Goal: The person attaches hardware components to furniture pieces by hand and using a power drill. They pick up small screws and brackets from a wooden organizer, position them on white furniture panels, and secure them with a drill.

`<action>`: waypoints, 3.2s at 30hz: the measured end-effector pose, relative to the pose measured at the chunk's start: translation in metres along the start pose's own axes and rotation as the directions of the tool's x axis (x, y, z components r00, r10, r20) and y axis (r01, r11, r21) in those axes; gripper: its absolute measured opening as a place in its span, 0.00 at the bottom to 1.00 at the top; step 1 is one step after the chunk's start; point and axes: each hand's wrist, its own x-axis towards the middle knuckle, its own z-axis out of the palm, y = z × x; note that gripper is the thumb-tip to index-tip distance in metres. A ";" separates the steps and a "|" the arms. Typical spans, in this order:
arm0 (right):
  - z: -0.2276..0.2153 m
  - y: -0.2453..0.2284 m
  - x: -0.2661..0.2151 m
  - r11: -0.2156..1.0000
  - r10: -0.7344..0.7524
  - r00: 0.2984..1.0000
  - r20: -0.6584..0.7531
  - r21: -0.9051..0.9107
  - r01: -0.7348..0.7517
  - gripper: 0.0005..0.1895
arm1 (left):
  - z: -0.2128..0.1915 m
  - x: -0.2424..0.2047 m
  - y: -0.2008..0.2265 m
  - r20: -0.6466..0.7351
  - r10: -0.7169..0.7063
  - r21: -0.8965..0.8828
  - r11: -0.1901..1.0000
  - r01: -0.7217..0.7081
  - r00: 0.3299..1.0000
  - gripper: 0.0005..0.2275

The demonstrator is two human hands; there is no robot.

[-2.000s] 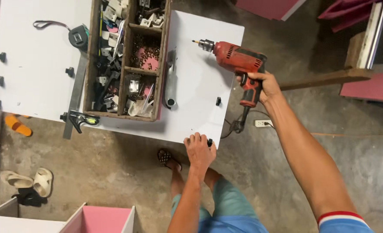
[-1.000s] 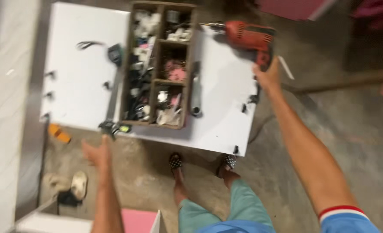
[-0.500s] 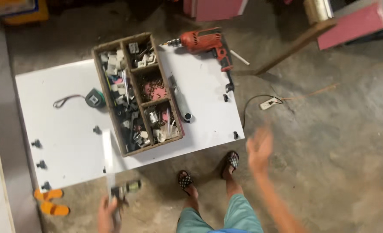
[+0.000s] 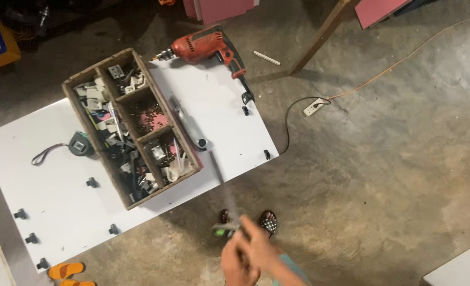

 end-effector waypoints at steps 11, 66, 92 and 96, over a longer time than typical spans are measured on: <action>-0.110 0.099 0.161 0.716 -0.553 0.771 -0.317 0.293 0.634 0.22 | -0.018 0.256 0.168 0.259 0.493 0.724 0.471 -0.505 0.831 0.39; -0.165 -0.022 0.165 0.732 -0.681 0.609 -0.407 -0.380 0.566 0.27 | -0.017 0.315 0.165 0.353 0.504 0.698 0.420 -0.580 0.789 0.57; -0.144 0.005 0.215 0.562 -0.769 0.395 -0.502 -0.237 0.793 0.14 | -0.018 0.311 0.169 0.368 0.511 0.756 0.321 -0.570 0.777 0.58; -0.151 0.000 0.196 0.573 -0.761 0.467 -0.451 -0.127 0.810 0.15 | -0.020 0.311 0.168 0.403 0.477 0.768 0.288 -0.572 0.781 0.57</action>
